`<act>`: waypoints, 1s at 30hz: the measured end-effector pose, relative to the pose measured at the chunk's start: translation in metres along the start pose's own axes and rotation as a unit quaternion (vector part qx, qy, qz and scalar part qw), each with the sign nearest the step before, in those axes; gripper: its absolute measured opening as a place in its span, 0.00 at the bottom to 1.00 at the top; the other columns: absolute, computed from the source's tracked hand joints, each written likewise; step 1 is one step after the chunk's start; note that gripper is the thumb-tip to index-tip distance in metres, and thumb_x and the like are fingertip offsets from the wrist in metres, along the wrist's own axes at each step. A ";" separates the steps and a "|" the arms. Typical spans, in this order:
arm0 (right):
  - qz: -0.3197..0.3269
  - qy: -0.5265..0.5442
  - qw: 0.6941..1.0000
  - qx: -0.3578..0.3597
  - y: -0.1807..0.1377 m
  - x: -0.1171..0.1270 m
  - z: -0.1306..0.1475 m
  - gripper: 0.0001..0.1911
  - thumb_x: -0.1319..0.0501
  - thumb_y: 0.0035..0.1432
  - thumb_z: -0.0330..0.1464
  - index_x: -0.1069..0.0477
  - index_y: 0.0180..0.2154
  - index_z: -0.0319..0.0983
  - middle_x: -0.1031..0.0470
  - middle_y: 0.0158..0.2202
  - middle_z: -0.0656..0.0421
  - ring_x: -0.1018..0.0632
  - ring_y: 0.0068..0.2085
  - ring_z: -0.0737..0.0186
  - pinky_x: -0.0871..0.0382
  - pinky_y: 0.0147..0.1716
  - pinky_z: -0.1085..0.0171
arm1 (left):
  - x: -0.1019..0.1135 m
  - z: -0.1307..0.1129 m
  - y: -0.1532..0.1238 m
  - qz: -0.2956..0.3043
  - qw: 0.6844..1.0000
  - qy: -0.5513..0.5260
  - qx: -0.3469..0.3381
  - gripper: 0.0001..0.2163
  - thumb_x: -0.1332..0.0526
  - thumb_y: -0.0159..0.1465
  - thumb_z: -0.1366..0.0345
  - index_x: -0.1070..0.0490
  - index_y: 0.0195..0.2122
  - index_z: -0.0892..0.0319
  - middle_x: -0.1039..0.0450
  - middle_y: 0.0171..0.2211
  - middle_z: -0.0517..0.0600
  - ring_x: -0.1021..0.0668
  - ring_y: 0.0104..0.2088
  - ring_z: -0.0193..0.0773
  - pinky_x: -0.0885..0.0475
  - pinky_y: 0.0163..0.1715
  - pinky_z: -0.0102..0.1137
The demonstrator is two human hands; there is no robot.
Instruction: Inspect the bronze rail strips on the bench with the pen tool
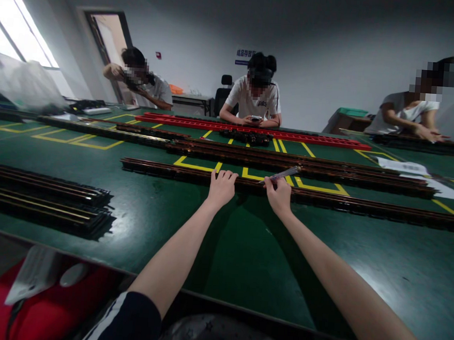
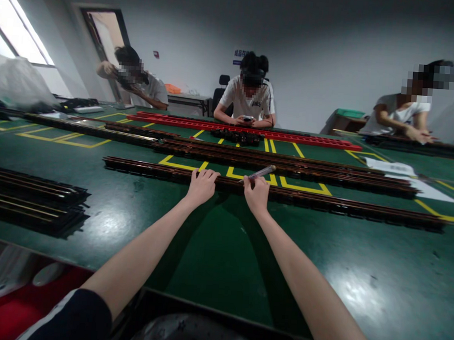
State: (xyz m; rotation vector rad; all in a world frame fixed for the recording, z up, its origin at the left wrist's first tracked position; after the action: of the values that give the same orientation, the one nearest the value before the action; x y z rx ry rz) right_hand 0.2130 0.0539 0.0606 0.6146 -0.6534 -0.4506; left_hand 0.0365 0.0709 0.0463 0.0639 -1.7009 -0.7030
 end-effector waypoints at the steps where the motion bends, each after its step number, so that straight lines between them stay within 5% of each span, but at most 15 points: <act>1: -0.002 -0.001 1.000 0.001 0.000 0.000 0.000 0.19 0.46 0.60 0.45 0.33 0.22 0.41 0.28 0.26 0.54 0.26 0.31 0.53 0.35 0.37 0.52 | 0.000 -0.001 0.000 -0.003 1.000 0.002 -0.003 0.19 0.53 0.64 0.73 0.31 0.53 0.59 0.28 0.52 0.56 0.30 0.55 0.48 0.45 0.60 0.52; 19: 0.003 0.000 1.000 -0.006 0.001 -0.001 -0.005 0.18 0.46 0.60 0.44 0.33 0.24 0.41 0.27 0.28 0.54 0.26 0.34 0.54 0.35 0.40 0.52 | 0.005 0.003 -0.001 -0.028 1.000 0.006 -0.002 0.21 0.49 0.59 0.79 0.30 0.51 0.57 0.26 0.49 0.53 0.29 0.54 0.46 0.45 0.61 0.49; 30: 0.012 0.010 1.000 -0.019 0.000 -0.003 -0.006 0.20 0.48 0.60 0.46 0.33 0.24 0.41 0.27 0.28 0.54 0.26 0.33 0.54 0.34 0.41 0.51 | 0.002 0.007 0.001 0.014 0.999 -0.035 0.008 0.22 0.52 0.60 0.79 0.31 0.53 0.59 0.27 0.51 0.52 0.29 0.55 0.42 0.43 0.61 0.43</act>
State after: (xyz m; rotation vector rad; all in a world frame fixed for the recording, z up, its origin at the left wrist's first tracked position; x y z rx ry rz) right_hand 0.2151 0.0575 0.0558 0.5739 -0.6322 -0.4325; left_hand 0.0294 0.0736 0.0482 0.0273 -1.7704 -0.6790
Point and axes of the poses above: each hand's wrist, its own y-axis towards the middle knuckle, its own x-axis out of the back of the hand, z = x × y, the point moved 9 cm from there along y, towards the middle knuckle
